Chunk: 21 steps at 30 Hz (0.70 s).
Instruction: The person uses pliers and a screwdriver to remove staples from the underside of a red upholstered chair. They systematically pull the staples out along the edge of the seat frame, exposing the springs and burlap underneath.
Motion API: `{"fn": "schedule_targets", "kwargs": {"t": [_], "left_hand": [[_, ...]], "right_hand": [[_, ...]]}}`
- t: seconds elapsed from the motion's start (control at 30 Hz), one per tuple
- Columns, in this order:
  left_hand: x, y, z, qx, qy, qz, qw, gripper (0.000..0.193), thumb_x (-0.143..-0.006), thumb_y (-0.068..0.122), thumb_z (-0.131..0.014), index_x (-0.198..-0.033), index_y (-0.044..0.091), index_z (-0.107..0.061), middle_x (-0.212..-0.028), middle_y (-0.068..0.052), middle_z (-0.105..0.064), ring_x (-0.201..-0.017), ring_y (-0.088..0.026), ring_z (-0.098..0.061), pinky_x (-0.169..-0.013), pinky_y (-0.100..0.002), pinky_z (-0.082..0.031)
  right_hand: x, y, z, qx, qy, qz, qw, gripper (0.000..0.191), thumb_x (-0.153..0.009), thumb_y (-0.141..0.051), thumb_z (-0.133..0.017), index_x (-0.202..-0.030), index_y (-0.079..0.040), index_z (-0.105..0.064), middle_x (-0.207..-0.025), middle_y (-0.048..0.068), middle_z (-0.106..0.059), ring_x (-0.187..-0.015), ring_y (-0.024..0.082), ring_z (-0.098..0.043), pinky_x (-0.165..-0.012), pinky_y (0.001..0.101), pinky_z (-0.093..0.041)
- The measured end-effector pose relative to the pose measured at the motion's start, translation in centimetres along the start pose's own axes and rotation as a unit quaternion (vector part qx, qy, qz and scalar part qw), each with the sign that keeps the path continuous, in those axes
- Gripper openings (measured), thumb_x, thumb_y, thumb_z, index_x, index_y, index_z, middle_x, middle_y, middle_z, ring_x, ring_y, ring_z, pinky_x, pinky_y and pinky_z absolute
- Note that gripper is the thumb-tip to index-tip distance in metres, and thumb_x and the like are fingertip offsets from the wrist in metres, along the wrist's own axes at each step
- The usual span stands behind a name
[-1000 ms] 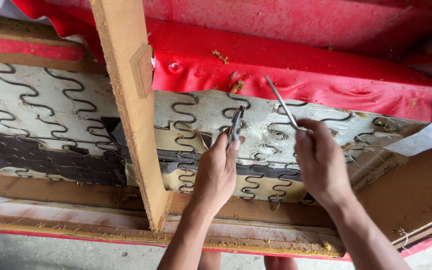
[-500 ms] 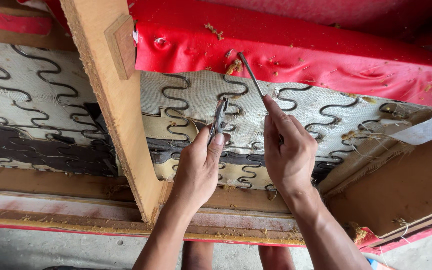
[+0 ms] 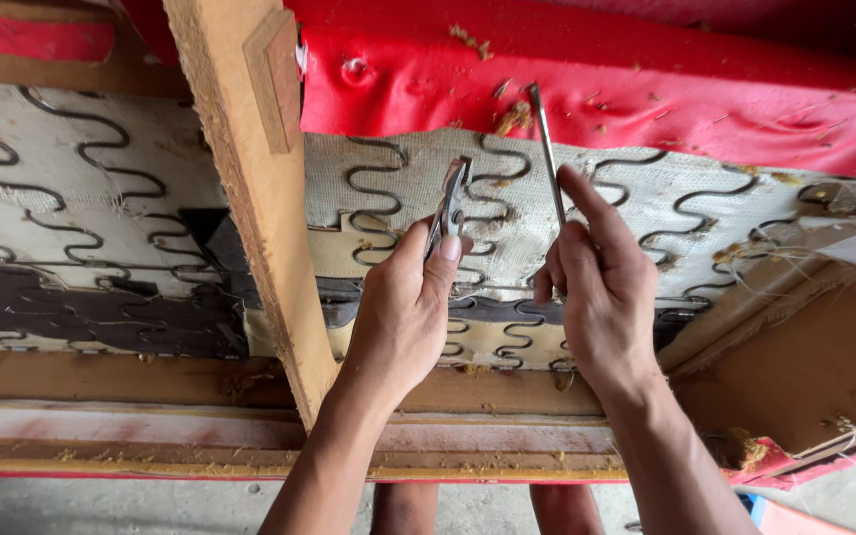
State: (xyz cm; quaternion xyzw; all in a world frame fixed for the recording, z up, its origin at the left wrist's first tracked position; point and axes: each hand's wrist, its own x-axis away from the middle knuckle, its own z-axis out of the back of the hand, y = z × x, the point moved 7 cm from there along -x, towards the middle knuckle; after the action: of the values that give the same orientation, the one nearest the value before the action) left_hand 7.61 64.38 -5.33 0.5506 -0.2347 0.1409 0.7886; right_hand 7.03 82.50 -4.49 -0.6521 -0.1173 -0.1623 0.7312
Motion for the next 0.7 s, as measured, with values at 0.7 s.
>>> {"fn": "schedule_targets", "kwargs": {"t": [0.7], "left_hand": [[-1.7, -1.1, 1.1, -0.009, -0.05, 0.006, 0.999, 0.029, -0.106, 0.025, -0.05, -0.123, 0.005, -0.06, -0.076, -0.02, -0.068, -0.068, -0.027, -0.07, -0.057, -0.04, -0.05]], "right_hand": [[1.7, -4.8, -2.1, 0.383, 0.128, 0.097, 0.91, 0.04, -0.102, 0.004, -0.061, -0.141, -0.004, -0.064, -0.062, 0.016, -0.047, -0.049, 0.014, -0.044, -0.053, 0.0275, -0.043]]}}
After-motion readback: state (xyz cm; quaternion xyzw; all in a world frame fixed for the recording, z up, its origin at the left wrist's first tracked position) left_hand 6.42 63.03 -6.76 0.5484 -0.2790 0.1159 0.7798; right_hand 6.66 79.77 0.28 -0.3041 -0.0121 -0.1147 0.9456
